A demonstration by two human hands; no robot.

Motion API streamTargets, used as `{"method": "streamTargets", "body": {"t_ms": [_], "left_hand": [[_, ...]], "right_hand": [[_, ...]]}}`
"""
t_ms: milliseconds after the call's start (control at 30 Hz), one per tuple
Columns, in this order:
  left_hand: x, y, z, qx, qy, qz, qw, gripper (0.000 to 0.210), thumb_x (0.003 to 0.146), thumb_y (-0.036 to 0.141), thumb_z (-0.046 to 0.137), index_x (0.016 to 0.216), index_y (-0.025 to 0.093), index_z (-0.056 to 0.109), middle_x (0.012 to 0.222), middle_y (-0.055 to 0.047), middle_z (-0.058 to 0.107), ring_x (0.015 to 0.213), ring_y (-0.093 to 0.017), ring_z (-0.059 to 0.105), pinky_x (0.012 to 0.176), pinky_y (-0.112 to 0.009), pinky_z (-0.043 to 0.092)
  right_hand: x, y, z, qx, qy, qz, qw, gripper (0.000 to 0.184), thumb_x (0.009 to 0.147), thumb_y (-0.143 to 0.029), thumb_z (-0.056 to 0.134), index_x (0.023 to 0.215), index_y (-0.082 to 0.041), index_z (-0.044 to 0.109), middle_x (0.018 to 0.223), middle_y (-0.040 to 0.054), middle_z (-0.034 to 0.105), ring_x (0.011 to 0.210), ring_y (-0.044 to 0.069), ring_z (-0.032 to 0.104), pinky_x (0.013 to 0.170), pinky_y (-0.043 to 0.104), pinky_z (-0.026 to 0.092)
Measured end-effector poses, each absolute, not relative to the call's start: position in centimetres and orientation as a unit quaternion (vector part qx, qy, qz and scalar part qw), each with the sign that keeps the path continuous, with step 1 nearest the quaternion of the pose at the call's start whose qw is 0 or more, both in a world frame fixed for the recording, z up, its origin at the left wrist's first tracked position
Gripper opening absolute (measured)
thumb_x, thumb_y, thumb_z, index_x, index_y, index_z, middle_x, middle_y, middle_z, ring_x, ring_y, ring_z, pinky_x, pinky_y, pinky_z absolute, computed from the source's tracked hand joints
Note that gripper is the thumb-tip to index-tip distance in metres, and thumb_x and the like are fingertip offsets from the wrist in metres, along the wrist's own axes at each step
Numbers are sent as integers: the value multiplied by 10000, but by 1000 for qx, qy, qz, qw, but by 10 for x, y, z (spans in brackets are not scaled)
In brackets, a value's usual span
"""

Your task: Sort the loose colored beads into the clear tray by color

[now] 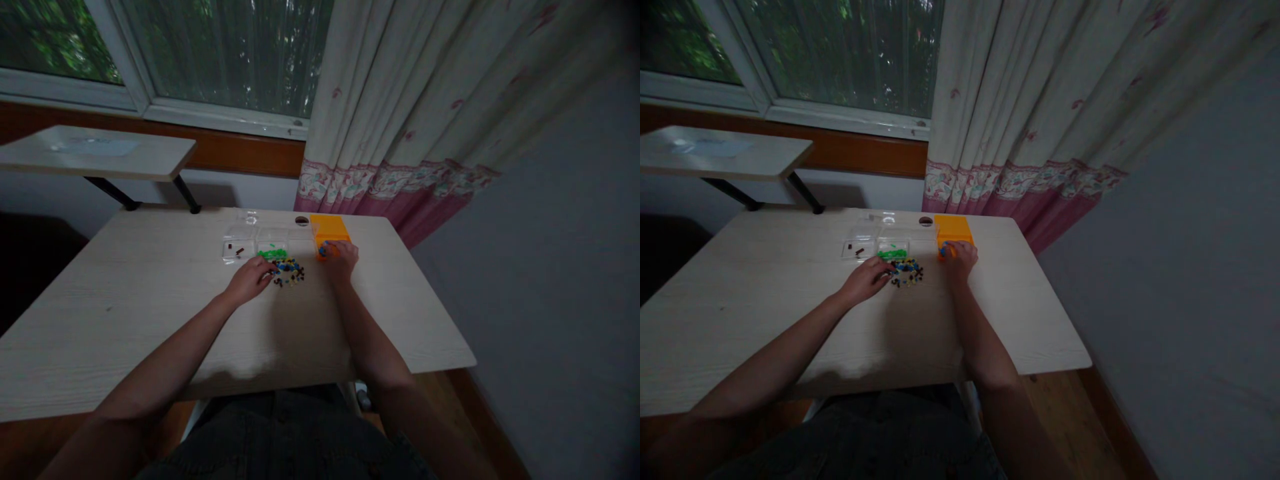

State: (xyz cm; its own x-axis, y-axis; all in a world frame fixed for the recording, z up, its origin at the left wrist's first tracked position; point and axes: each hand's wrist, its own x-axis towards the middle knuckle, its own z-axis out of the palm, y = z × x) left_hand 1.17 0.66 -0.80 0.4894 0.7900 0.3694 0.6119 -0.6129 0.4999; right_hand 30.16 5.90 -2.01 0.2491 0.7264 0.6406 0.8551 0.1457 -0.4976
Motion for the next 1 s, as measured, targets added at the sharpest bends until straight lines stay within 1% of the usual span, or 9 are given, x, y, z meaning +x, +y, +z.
{"method": "streamTargets", "body": {"t_ms": [233,333,467,633,833,1000], "left_hand": [[13,7,-10,852,419,280,140,178,894,248,549,1044,211,639,983,-82,601,939,-223,562,842,-363,469],[13,6,-10,850,425,279,135,165,893,256,552,1024,208,639,967,-81,600,924,-224,561,827,-358,464],[13,6,-10,850,431,274,132,143,892,263,558,997,206,637,925,-77,593,891,-221,556,794,-343,456],[14,7,-10,850,433,270,127,114,886,236,562,968,200,634,903,-69,586,859,-210,556,774,-324,447],[14,7,-8,851,429,269,137,120,888,217,550,972,192,632,905,-67,585,842,-200,561,771,-319,452],[8,8,-8,855,403,278,172,167,856,228,600,1019,194,620,908,-61,575,838,-200,560,754,-314,457]], "right_hand": [[295,54,-23,-689,-578,-60,434,149,855,-298,614,910,-238,740,979,60,648,997,218,503,924,402,363],[295,54,-21,-702,-570,-42,426,175,856,-306,598,922,-235,743,974,57,654,995,224,504,926,404,356],[297,54,-20,-708,-570,-27,416,232,874,-321,561,985,-230,743,1002,67,654,1011,230,501,928,405,355],[301,57,-25,-709,-571,-15,414,274,897,-343,516,1022,-245,739,1023,69,659,1040,230,492,952,410,349],[302,59,-26,-703,-574,-22,420,307,903,-367,493,1031,-234,738,1003,78,668,1021,233,498,947,406,351],[300,58,-24,-686,-592,-39,421,306,903,-362,490,996,-211,738,979,82,665,979,217,514,935,387,355]]}}
